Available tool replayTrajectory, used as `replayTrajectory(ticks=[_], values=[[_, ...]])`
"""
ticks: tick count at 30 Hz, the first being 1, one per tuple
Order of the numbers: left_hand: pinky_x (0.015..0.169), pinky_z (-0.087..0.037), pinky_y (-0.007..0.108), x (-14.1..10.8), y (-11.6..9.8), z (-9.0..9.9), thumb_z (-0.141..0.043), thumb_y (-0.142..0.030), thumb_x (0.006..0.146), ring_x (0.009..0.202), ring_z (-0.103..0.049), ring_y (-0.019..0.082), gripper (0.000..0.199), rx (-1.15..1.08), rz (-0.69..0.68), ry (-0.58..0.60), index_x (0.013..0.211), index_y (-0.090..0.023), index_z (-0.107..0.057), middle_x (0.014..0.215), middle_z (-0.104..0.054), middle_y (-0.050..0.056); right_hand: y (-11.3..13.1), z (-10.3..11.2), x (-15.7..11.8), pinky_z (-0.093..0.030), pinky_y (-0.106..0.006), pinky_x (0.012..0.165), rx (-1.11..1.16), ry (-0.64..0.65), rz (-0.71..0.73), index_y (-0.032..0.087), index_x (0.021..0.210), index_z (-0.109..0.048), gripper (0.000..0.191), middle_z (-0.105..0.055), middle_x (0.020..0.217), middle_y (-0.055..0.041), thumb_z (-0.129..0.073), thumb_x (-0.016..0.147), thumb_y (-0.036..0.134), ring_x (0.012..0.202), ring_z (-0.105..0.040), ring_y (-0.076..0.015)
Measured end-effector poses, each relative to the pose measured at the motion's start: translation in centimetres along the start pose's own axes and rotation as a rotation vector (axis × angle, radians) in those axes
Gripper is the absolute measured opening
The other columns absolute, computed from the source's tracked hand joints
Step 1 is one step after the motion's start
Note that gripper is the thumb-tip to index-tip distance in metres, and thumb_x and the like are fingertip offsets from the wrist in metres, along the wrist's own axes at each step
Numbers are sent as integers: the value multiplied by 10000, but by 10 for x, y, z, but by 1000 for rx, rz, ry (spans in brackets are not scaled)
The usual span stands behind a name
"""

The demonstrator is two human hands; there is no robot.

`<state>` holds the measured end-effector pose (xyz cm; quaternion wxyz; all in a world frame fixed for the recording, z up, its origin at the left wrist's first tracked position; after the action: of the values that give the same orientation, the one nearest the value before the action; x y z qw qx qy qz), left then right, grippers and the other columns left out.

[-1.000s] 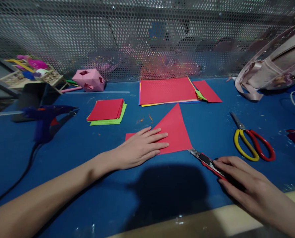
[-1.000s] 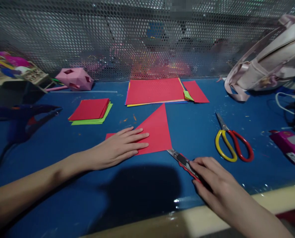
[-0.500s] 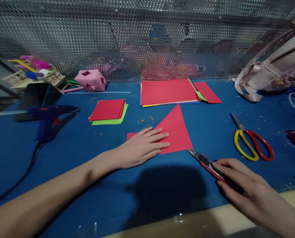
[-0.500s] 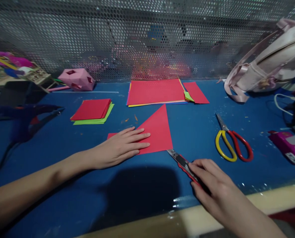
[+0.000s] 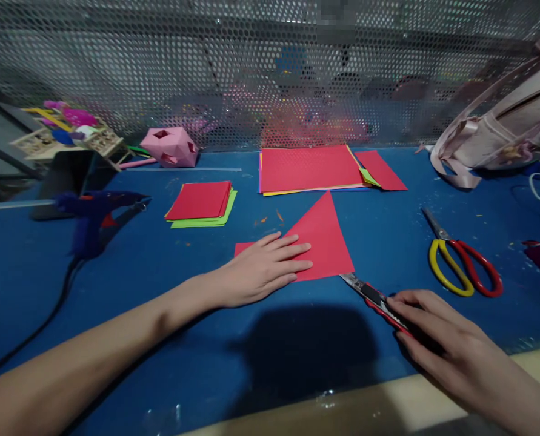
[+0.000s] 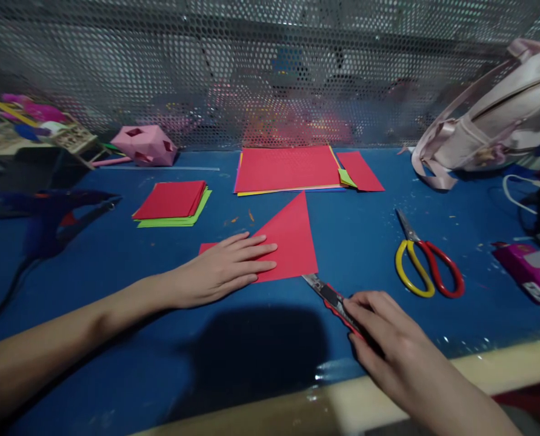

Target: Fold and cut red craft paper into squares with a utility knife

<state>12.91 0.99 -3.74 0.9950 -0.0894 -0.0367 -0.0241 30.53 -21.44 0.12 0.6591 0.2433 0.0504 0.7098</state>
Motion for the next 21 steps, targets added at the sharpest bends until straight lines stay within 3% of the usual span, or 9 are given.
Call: replayTrajectory(ticks=[21], values=[[1198,-169,485,1,0,0,-269,-372,1045,1466,-248,230,431,-14,23,18,1410,-288,-481,1553,-351,23,6,0,7,-574,-226,791,41,-4,-21,189,1196,-655,317,-682,1062,-105,-546,900,207,975,-679,-175]])
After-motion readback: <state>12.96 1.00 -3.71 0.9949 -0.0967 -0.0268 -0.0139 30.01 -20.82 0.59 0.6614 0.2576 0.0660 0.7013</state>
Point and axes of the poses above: each hand's wrist, its own x-axis towards the middle knuckle, its own z-axis out of the back of the hand, y = z × x, the point moved 5 cm from there along x, towards the middle knuckle
